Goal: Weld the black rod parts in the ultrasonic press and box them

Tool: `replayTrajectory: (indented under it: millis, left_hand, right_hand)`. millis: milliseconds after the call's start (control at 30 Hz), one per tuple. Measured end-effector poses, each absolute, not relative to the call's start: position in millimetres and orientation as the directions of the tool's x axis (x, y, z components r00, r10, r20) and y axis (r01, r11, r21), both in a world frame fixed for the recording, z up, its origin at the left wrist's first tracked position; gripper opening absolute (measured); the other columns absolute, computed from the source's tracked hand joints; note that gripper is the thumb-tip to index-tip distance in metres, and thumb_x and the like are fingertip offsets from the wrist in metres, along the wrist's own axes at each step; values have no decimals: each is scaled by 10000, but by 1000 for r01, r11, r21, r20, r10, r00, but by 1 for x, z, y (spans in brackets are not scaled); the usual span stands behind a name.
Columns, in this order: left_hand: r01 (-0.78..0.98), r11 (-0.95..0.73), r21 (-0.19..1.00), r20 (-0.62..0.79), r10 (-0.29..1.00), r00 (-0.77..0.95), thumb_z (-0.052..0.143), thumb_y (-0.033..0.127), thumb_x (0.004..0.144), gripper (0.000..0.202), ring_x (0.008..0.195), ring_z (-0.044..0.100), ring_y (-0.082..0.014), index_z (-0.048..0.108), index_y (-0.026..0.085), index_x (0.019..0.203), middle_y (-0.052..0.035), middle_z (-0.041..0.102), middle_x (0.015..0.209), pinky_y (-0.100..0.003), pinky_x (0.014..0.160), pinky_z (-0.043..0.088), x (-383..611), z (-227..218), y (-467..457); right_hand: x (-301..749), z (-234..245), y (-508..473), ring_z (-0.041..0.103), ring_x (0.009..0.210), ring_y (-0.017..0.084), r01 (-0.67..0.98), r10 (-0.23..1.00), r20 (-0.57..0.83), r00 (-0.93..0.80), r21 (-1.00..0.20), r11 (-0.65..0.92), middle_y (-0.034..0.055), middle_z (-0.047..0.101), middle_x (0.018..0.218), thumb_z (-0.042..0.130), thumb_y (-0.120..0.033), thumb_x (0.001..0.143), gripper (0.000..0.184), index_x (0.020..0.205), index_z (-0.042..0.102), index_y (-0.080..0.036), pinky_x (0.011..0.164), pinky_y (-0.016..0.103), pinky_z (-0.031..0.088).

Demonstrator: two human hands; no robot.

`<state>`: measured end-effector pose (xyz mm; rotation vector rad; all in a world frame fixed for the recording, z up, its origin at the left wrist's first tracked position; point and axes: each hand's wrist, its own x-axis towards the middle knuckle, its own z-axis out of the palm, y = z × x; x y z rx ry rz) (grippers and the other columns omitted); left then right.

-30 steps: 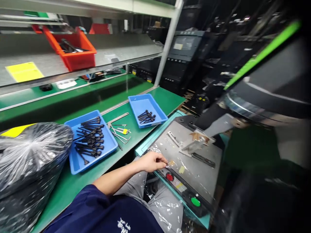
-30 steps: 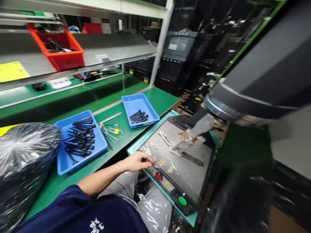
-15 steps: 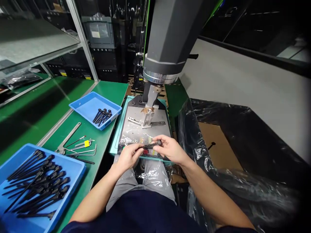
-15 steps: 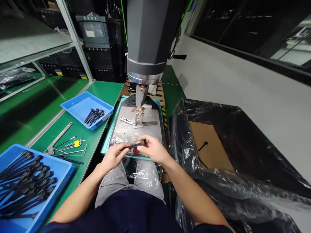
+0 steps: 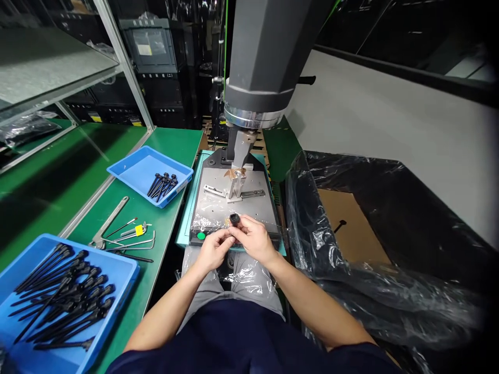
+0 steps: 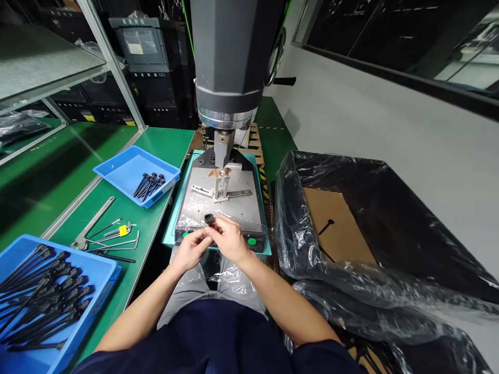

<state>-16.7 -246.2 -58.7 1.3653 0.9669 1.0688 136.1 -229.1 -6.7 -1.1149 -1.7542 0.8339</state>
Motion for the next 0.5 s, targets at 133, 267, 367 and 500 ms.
replayTrajectory:
  millis: [133, 267, 367, 500]
  left_hand:
    - [80, -142, 987, 118, 960, 255, 553, 402, 908, 326, 856, 669, -206, 695, 147, 1054, -79, 728, 941, -335, 820, 533, -22, -48, -258]
    - [457, -285, 843, 229, 958, 175, 585, 362, 894, 369, 1040, 660, -233, 656, 165, 1197, -116, 705, 1146, -352, 927, 519, -78, -12, -303]
    - [682, -121, 721, 298, 943, -148, 566, 277, 904, 333, 1075, 656, -195, 638, 208, 1222, -86, 692, 1195, -310, 959, 506, -142, 24, -375]
    - [802, 344, 488, 516, 628, -583, 506, 183, 872, 235, 1048, 662, -190, 690, 198, 1017, -56, 723, 1108, -319, 985, 487, -217, 73, -481]
  right_hand:
    - [130, -16, -231, 655, 744, 206, 212, 955, 167, -247, -952, 221, 71, 688, 889, 633, -486, 867, 292, 864, 687, -199, 674, 314, 546]
    - [123, -25, -224, 670, 740, 218, 191, 963, 36, -267, -978, 89, 97, 726, 936, 682, -553, 810, 382, 921, 697, -188, 654, 325, 559]
    - [114, -24, -223, 666, 708, 226, 162, 933, -29, -358, -986, 31, 100, 727, 866, 717, -590, 757, 436, 917, 700, -185, 624, 325, 556]
    - [97, -21, -227, 605, 556, 203, 172, 879, -149, -452, -982, -77, 61, 695, 702, 772, -625, 665, 483, 892, 688, -207, 515, 314, 531]
